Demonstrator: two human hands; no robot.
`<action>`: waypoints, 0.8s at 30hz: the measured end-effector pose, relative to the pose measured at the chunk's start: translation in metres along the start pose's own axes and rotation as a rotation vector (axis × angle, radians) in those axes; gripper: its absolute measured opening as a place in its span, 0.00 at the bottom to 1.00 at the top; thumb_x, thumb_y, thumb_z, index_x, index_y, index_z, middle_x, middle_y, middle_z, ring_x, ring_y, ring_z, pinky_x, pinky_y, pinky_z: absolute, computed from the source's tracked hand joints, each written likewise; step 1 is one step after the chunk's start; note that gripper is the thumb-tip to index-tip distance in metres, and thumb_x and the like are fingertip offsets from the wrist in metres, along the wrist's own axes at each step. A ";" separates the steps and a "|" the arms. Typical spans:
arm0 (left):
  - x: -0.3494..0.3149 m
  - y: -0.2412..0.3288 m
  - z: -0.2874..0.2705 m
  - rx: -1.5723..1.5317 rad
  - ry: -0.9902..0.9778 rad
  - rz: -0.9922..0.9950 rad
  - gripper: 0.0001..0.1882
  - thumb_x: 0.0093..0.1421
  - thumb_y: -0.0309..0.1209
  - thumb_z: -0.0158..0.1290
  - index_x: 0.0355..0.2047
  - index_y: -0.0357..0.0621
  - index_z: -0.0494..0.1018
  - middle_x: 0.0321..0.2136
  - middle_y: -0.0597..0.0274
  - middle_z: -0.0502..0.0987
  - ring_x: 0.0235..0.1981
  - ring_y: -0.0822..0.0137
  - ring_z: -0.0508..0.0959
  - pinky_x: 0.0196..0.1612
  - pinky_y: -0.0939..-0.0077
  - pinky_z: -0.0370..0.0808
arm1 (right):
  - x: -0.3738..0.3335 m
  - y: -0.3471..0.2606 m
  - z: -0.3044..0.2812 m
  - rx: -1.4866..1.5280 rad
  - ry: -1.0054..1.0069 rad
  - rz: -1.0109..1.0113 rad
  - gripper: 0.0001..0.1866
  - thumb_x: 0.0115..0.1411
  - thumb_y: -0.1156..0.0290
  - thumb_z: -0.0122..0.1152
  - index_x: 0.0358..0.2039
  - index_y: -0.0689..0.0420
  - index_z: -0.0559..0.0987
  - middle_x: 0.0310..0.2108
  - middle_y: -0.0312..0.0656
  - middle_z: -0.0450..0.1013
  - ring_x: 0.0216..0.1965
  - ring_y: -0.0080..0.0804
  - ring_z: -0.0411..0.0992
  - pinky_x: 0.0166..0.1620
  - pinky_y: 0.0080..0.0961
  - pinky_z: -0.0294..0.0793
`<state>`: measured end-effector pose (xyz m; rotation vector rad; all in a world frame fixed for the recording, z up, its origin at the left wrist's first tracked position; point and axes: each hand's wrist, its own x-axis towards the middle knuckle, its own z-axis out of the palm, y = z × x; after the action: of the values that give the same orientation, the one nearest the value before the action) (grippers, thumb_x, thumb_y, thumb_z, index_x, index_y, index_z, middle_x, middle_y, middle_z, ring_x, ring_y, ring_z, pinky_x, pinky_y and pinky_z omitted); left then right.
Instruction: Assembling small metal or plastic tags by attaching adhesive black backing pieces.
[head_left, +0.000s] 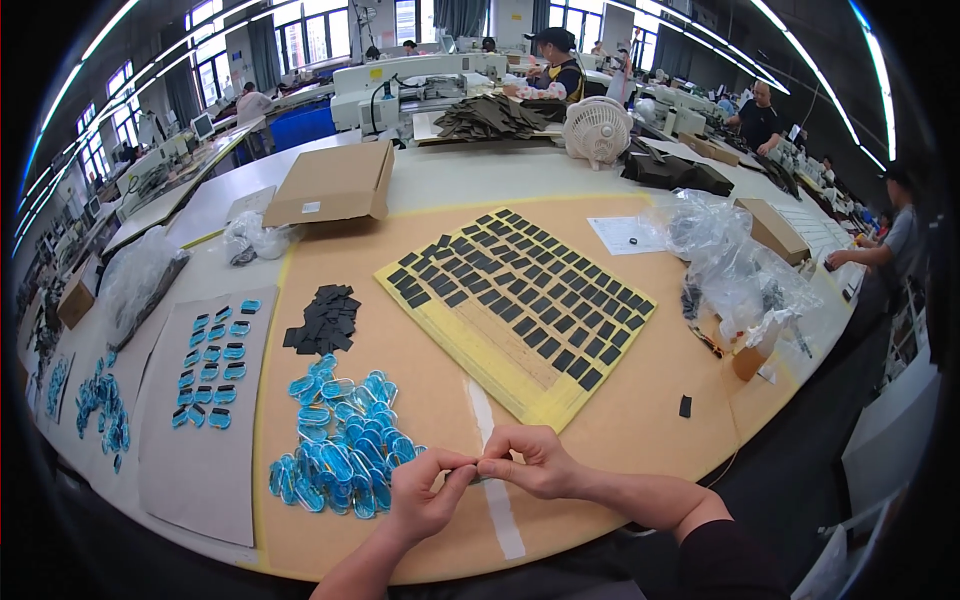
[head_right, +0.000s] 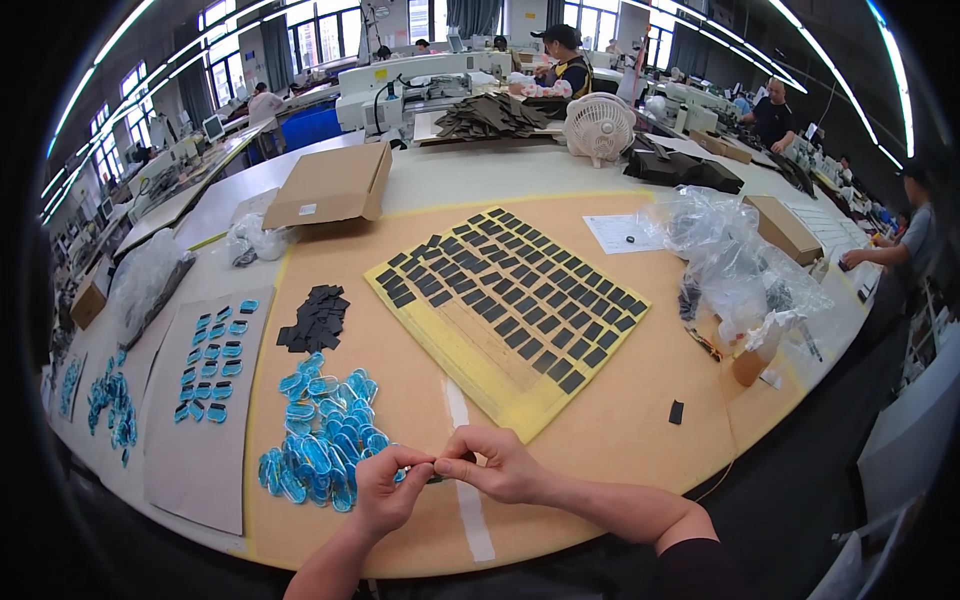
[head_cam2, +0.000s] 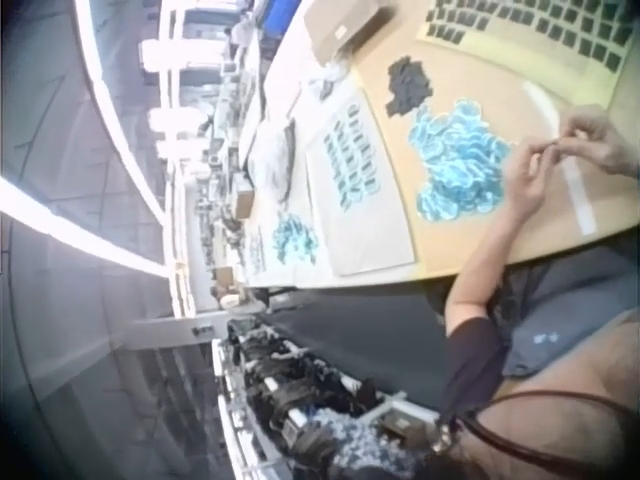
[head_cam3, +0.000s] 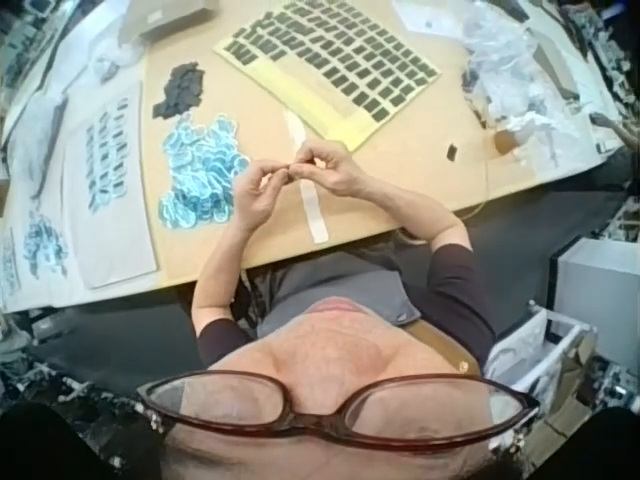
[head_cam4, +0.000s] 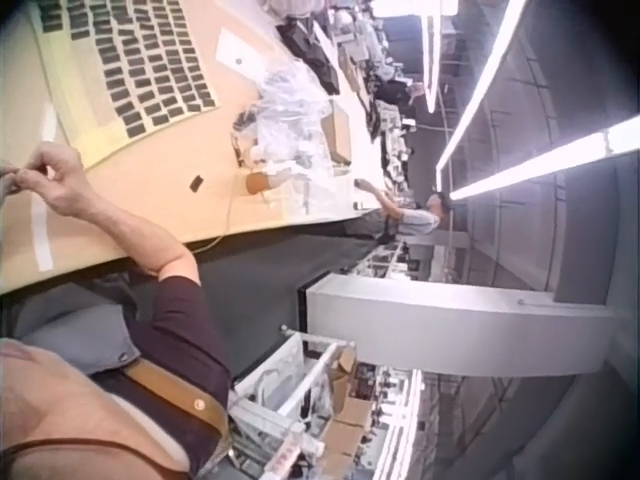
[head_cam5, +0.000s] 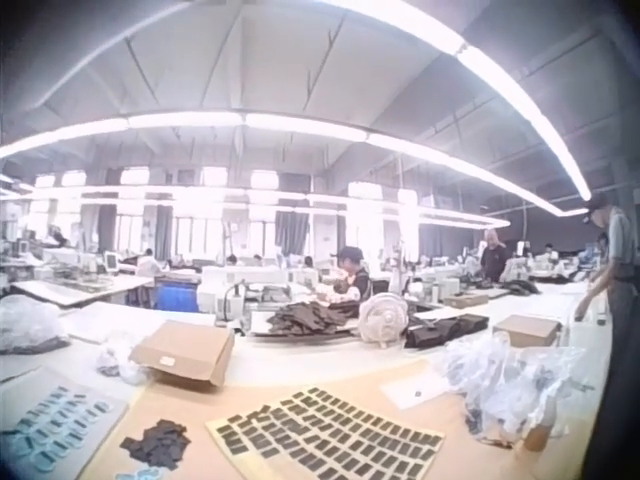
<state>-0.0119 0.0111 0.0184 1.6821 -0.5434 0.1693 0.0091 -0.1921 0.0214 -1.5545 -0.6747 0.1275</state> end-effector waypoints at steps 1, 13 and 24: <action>-0.001 -0.001 -0.001 0.078 0.017 0.042 0.03 0.58 0.22 0.58 0.32 0.35 0.76 0.25 0.60 0.79 0.27 0.75 0.78 0.31 0.82 0.73 | 0.000 -0.002 0.001 -0.013 0.001 0.013 0.05 0.61 0.75 0.62 0.30 0.62 0.77 0.26 0.35 0.73 0.30 0.19 0.69 0.33 0.19 0.67; 0.001 -0.011 0.001 0.028 0.141 0.047 0.05 0.60 0.24 0.57 0.35 0.35 0.75 0.27 0.61 0.80 0.29 0.74 0.79 0.34 0.80 0.75 | 0.003 0.022 0.018 0.122 0.145 0.023 0.07 0.64 0.71 0.59 0.35 0.63 0.76 0.30 0.34 0.75 0.34 0.16 0.71 0.38 0.16 0.72; -0.006 -0.012 -0.003 -0.181 0.074 -0.010 0.05 0.59 0.24 0.57 0.34 0.34 0.75 0.27 0.62 0.79 0.30 0.76 0.78 0.35 0.82 0.74 | -0.003 0.021 0.020 0.302 0.047 0.021 0.07 0.65 0.73 0.58 0.37 0.63 0.74 0.35 0.37 0.75 0.39 0.19 0.73 0.43 0.18 0.73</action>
<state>-0.0119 0.0168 0.0060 1.4965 -0.4803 0.1690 0.0038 -0.1748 -0.0022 -1.2705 -0.5734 0.1989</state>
